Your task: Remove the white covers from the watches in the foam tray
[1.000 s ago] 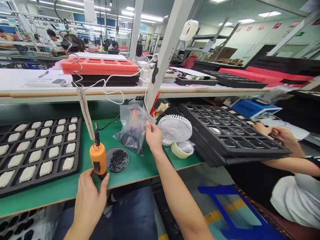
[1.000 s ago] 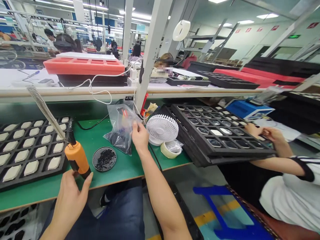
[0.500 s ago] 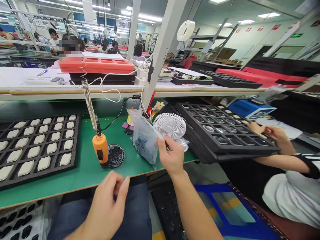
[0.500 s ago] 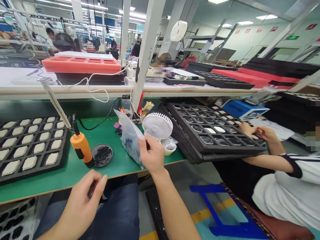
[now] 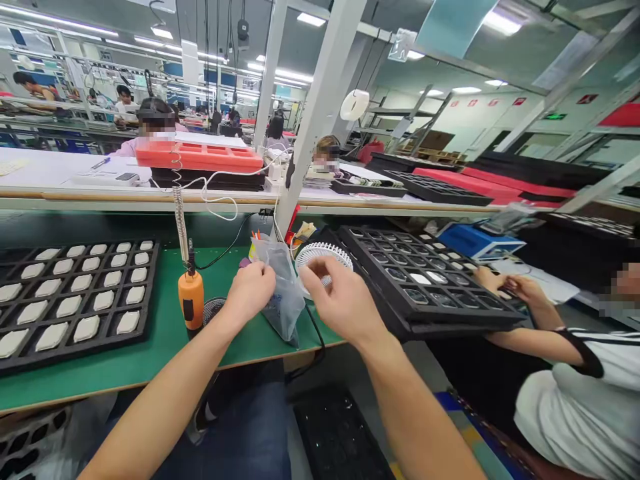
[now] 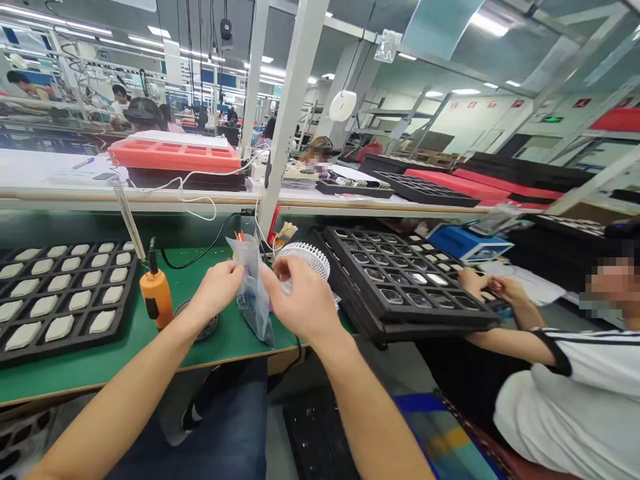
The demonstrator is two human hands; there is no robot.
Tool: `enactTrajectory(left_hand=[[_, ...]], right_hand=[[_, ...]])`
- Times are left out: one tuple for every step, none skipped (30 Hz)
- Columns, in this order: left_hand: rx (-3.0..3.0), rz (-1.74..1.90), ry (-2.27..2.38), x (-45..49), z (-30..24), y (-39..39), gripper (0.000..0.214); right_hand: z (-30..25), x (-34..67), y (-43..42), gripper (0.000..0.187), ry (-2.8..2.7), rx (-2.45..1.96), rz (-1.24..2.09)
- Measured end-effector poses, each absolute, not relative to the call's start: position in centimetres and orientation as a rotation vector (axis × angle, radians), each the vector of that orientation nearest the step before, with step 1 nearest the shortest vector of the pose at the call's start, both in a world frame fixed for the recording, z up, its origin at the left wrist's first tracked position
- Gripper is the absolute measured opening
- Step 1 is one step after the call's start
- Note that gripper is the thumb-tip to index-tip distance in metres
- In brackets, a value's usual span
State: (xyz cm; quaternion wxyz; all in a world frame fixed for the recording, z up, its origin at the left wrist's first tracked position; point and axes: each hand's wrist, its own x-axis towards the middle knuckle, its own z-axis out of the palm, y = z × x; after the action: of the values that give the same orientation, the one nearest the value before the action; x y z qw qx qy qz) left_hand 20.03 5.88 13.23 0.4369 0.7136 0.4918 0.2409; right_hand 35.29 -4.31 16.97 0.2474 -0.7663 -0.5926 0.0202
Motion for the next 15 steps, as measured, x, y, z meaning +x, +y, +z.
enactTrajectory(left_hand=[[1.794,0.6,1.218,19.9,13.1,5.7,0.053],[1.812,0.602,1.215,19.7,13.0,5.5,0.052],[1.828,0.607,1.217,19.4,12.9,5.3,0.052],[1.841,0.615,1.224,19.0,12.8,5.0,0.051],[1.85,0.626,1.236,18.5,12.6,4.7,0.05],[1.856,0.637,1.251,17.9,12.3,4.5,0.05],[1.857,0.647,1.267,17.2,12.0,4.2,0.049],[1.856,0.659,1.284,16.6,11.7,3.9,0.049],[1.854,0.672,1.3,15.9,11.5,3.8,0.048],[1.853,0.689,1.314,15.4,11.3,3.6,0.046],[1.853,0.712,1.325,14.9,11.2,3.6,0.044],[1.856,0.744,1.333,14.6,11.3,3.6,0.038],[1.862,0.79,1.339,14.4,11.6,3.5,0.03],[1.872,0.845,1.34,14.2,12.0,3.5,0.021],[1.884,0.904,1.333,14.2,12.6,3.3,0.013]], right_hand=[[17.8,35.3,-2.8,0.058,-1.638,-2.15,0.08],[18.5,35.4,-1.3,0.059,-1.673,-2.22,0.126],[19.1,35.6,0.2,0.057,-1.722,-2.291,0.19],[19.6,35.8,1.6,0.054,-1.769,-2.354,0.256],[19.9,36.1,2.7,0.051,-1.809,-2.407,0.307],[20.1,36.4,3.4,0.049,-1.841,-2.444,0.333],[20.2,36.6,3.8,0.047,-1.869,-2.465,0.342],[20.2,36.7,3.9,0.046,-1.891,-2.473,0.334],[20.1,36.7,3.8,0.046,-1.904,-2.47,0.313],[19.9,36.4,3.5,0.046,-1.91,-2.463,0.29],[19.7,36.0,3.1,0.046,-1.908,-2.452,0.269],[19.5,35.5,2.8,0.047,-1.903,-2.437,0.253],[19.2,34.9,2.5,0.047,-1.896,-2.419,0.246],[19.0,34.2,2.3,0.048,-1.891,-2.396,0.251],[18.7,33.6,2.2,0.048,-1.89,-2.368,0.267]])
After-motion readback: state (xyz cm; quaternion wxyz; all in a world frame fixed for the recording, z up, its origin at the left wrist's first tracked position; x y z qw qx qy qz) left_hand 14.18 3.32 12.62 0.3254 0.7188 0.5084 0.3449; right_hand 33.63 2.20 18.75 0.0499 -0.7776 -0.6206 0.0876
